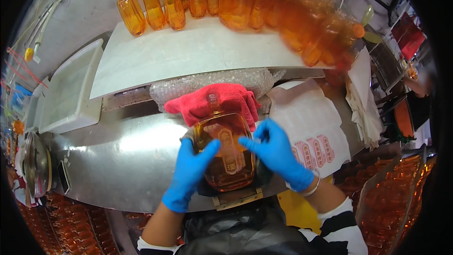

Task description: The person applies adhesive labels to the front of amber plastic bottles filled with liquid. They pick up a bottle, peel a label from a sheet, and smooth it onto the bottle surface. The labeled bottles are then placed on a nearby shelf.

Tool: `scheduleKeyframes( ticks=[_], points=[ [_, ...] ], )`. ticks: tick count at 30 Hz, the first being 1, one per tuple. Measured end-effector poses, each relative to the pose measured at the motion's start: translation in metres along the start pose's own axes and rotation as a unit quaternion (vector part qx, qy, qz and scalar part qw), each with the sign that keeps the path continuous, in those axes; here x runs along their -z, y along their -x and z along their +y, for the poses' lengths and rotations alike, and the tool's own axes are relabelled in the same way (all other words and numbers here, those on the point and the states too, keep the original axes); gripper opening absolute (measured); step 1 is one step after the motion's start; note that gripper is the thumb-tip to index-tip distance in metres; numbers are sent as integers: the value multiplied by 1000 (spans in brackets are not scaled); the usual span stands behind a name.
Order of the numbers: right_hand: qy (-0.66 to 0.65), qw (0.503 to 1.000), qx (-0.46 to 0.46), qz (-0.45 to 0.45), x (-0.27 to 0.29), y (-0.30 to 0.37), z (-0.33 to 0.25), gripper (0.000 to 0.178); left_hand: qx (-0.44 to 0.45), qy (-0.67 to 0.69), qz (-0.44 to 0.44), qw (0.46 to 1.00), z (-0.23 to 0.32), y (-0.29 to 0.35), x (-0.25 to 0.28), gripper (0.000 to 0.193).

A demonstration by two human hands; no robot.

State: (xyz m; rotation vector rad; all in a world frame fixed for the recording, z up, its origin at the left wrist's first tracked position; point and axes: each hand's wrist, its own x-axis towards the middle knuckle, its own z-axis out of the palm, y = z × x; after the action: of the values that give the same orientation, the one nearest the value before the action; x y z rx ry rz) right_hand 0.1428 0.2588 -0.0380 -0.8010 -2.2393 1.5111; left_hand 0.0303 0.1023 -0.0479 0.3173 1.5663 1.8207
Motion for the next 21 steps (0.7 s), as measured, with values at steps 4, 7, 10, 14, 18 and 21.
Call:
scheduleKeyframes(
  ticks=[4,7,10,14,18,21],
  points=[
    [-44,997,-57,15,-22,41,10,44,18,12,20,1000,3,-19,3,51],
    [-78,992,-99,21,-24,47,7,44,5,-5,18,1000,5,-16,-1,50],
    [-67,993,-93,20,-23,48,10,42,10,3,18,1000,3,-15,0,49],
    [-83,990,-113,19,-23,48,5,40,20,-6,35,999,-2,-18,2,48],
    [-91,990,-107,26,-24,48,9,39,21,-22,46,998,2,-16,-2,48],
    [-91,991,-94,31,-27,49,11,40,12,-22,44,999,2,-15,-2,49]
  ],
)
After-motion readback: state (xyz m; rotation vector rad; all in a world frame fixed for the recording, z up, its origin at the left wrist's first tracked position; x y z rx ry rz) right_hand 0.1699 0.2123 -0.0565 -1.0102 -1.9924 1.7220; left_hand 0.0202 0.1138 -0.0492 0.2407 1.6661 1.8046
